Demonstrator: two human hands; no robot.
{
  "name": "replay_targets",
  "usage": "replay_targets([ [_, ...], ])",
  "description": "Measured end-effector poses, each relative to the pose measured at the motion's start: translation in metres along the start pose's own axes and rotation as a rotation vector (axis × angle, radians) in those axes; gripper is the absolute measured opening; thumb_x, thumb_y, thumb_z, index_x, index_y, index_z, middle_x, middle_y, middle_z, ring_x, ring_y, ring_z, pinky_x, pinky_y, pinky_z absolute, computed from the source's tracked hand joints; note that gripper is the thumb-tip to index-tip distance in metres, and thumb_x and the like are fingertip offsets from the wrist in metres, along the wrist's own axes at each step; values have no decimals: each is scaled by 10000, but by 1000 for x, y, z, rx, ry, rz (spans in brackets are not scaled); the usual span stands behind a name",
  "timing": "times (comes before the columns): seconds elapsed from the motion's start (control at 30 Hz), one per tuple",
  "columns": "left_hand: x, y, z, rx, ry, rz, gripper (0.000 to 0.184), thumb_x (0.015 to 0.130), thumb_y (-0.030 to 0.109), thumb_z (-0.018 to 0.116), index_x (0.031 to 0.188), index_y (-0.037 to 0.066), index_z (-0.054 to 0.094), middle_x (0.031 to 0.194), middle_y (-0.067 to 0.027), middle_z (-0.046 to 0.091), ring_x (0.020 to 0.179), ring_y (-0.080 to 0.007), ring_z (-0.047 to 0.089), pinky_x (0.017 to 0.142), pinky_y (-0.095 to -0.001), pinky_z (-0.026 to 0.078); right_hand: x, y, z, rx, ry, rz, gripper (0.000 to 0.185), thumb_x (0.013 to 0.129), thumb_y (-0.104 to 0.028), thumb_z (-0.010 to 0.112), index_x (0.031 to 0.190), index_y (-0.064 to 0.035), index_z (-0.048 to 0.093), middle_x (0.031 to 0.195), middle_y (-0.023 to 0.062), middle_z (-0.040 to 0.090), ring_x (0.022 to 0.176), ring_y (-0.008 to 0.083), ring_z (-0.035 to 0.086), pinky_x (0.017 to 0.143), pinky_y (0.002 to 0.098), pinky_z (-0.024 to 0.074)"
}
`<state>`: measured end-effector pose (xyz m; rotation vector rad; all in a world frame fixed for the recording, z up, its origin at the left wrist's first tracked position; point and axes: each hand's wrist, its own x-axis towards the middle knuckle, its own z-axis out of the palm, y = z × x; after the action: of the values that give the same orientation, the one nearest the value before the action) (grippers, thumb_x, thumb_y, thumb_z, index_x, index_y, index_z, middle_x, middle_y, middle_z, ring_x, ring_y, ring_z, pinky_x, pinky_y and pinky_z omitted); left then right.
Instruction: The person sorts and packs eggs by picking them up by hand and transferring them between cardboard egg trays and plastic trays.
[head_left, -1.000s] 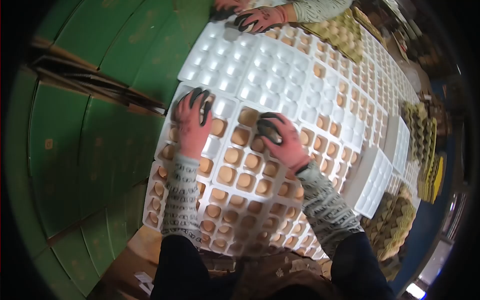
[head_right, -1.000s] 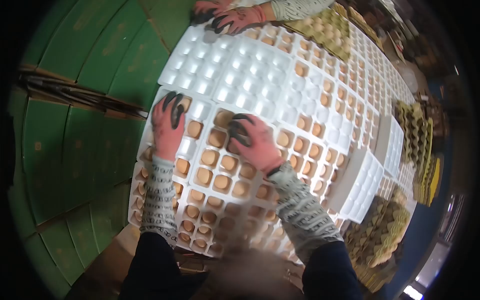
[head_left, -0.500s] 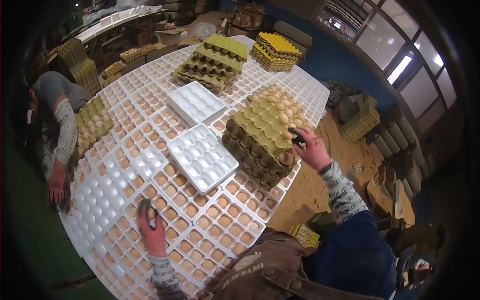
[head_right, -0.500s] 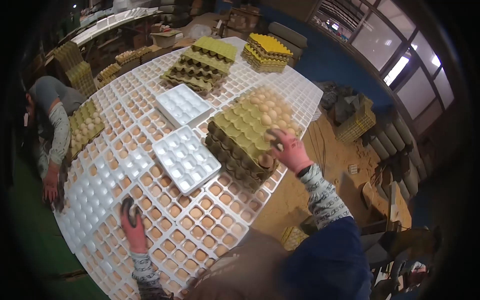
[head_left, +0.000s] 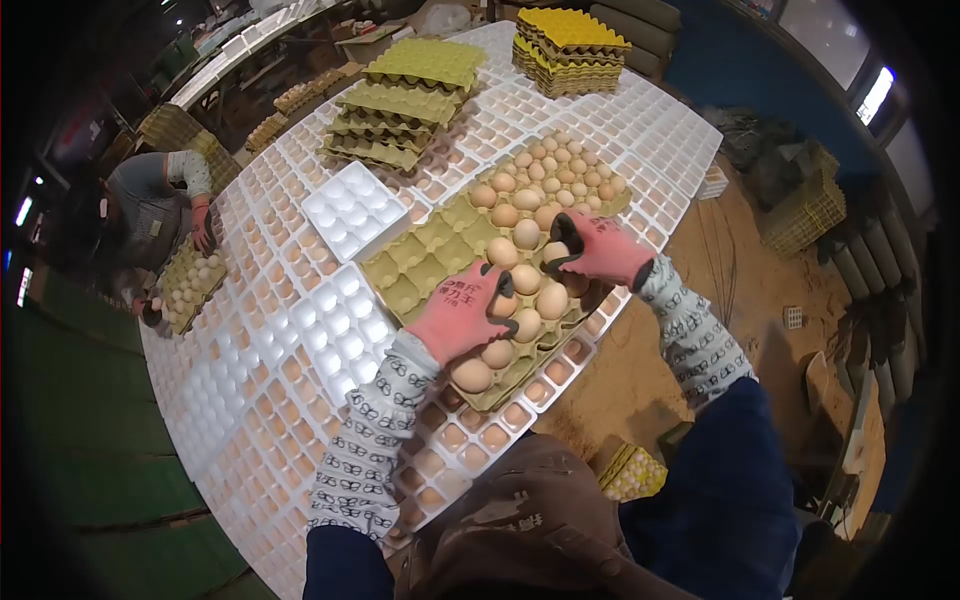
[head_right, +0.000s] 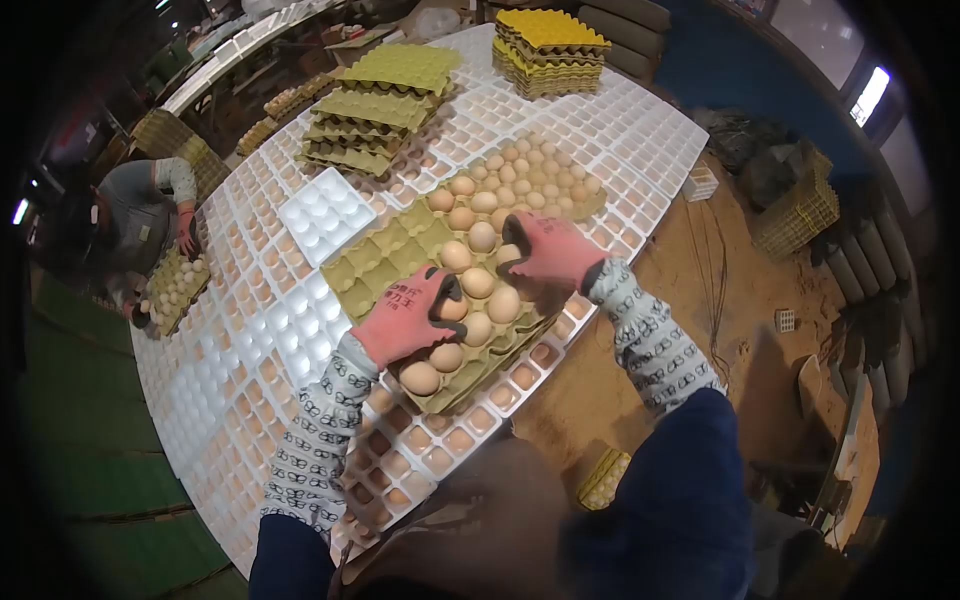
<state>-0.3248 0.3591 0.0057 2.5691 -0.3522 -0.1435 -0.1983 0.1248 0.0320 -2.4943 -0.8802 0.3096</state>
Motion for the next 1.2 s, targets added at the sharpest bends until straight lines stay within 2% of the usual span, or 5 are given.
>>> replay_targets([
  [0.3,43,-33,-25,-1301,375,-317,256,880,226,622,1016,10,607,936,-95,604,893,-232,624,779,-356,507,25,81,-25,920,-52,144,432,897,-239,617,1281,-51,550,1108,101,644,981,207,640,761,310,522],
  [0.4,65,4,-14,212,190,-338,538,733,420,758,1058,17,610,1001,-196,649,921,-335,627,829,-395,482,27,13,-5,-381,-42,36,731,759,-475,710,1365,-135,482,1087,181,639,1021,330,605,893,396,457],
  [0.57,53,-9,-22,-472,340,-208,526,732,200,757,1192,48,554,1110,-108,591,957,-214,583,839,-310,481,20,67,-39,1081,-59,133,490,854,-173,668,1314,-64,540,1100,61,597,853,113,594,722,231,512],
  [0.87,48,44,-12,442,-57,-239,554,675,350,806,1156,126,647,1350,-165,418,1162,-408,472,912,-434,486,73,26,-12,-405,49,-376,544,634,-169,799,1150,-179,628,1359,149,448,1159,359,522,938,430,462],
  [1.2,-153,-46,-3,-1662,297,-2,413,935,226,596,1285,28,500,1056,-107,626,755,-170,653,600,-252,510,20,-58,8,615,-66,-240,434,862,-161,595,1268,-21,533,1158,79,622,901,156,610,703,271,496],
])
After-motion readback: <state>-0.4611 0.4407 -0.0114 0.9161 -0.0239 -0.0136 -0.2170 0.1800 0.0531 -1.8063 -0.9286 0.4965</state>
